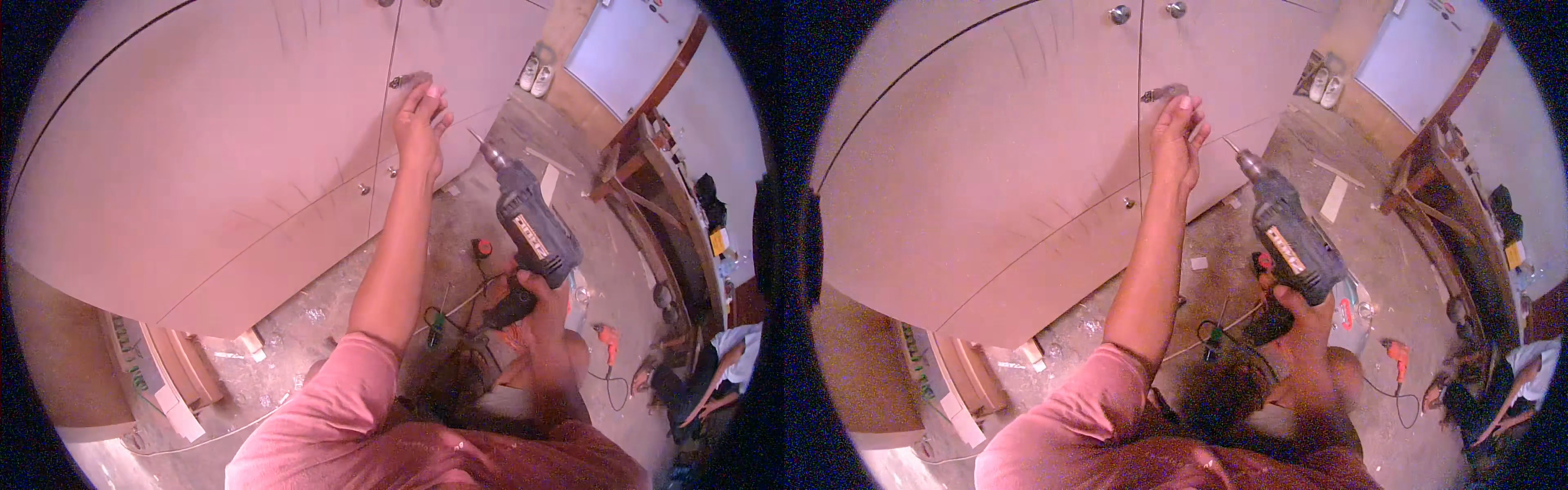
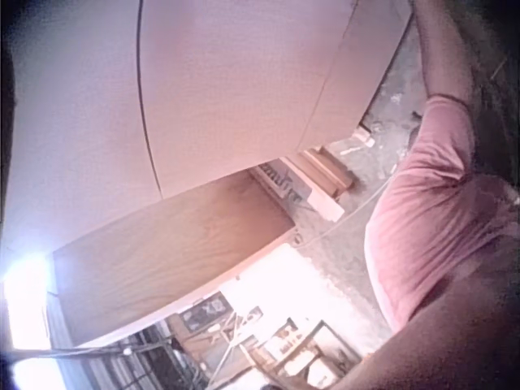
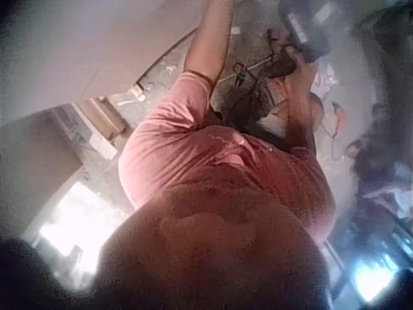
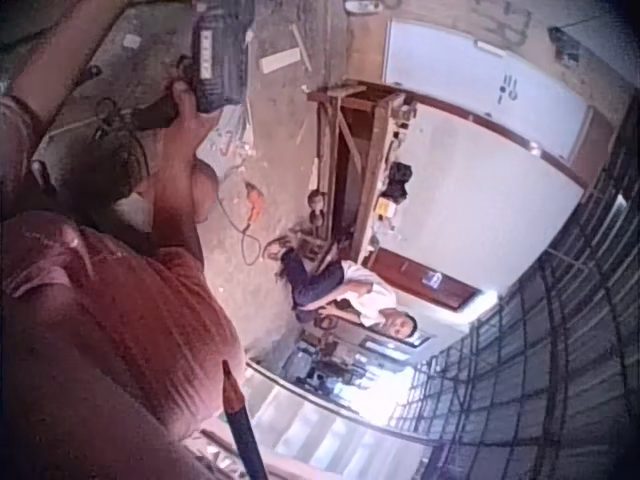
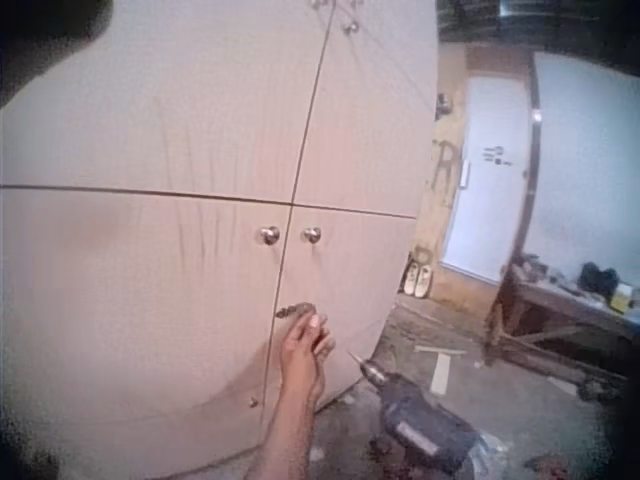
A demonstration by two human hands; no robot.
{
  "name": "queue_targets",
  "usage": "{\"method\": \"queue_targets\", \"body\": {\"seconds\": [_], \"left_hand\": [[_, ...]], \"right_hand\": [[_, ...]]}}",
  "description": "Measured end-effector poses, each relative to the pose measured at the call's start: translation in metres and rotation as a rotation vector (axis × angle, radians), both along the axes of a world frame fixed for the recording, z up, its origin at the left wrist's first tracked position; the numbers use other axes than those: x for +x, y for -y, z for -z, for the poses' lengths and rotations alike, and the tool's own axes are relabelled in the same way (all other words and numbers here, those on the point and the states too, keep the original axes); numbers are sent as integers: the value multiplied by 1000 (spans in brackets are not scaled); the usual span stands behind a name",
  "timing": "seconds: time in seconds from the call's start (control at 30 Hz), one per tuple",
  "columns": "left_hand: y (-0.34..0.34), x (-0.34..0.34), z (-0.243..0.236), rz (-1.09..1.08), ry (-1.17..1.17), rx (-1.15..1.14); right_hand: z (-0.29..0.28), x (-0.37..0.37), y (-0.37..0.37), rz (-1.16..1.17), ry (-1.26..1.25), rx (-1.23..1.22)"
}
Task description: The person measures the surface of a cabinet door with a tape measure, marks a spot with a pen, and then drills a hole using a power drill.
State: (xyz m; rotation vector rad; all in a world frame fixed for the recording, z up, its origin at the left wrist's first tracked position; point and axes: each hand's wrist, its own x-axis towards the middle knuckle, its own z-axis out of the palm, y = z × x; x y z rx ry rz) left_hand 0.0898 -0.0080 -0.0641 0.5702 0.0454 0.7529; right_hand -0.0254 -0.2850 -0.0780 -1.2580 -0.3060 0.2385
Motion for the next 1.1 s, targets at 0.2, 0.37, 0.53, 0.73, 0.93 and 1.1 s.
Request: {"method": "queue_targets", "body": {"seconds": [0.2, 0.37, 0.53, 0.73, 0.93, 1.1], "left_hand": [[15, 3, -6, -5, 113, -138], [3, -2, -18, -51, 71, -327], [11, 11, -23, -79, -24, -320], [22, 16, -5, -108, -111, -165], [37, 26, -2, -62, -234, 196], [54, -9, -38, 12, -190, 597]], "right_hand": [[87, -16, 47, -60, -446, 54], [203, -24, 41, -29, -1098, -40], [324, -44, 78, -40, -1222, 125], [353, -58, 118, -42, -1232, 150], [243, -18, 75, -532, -328, -1382], [135, 95, -93, -174, 267, -754]]}}
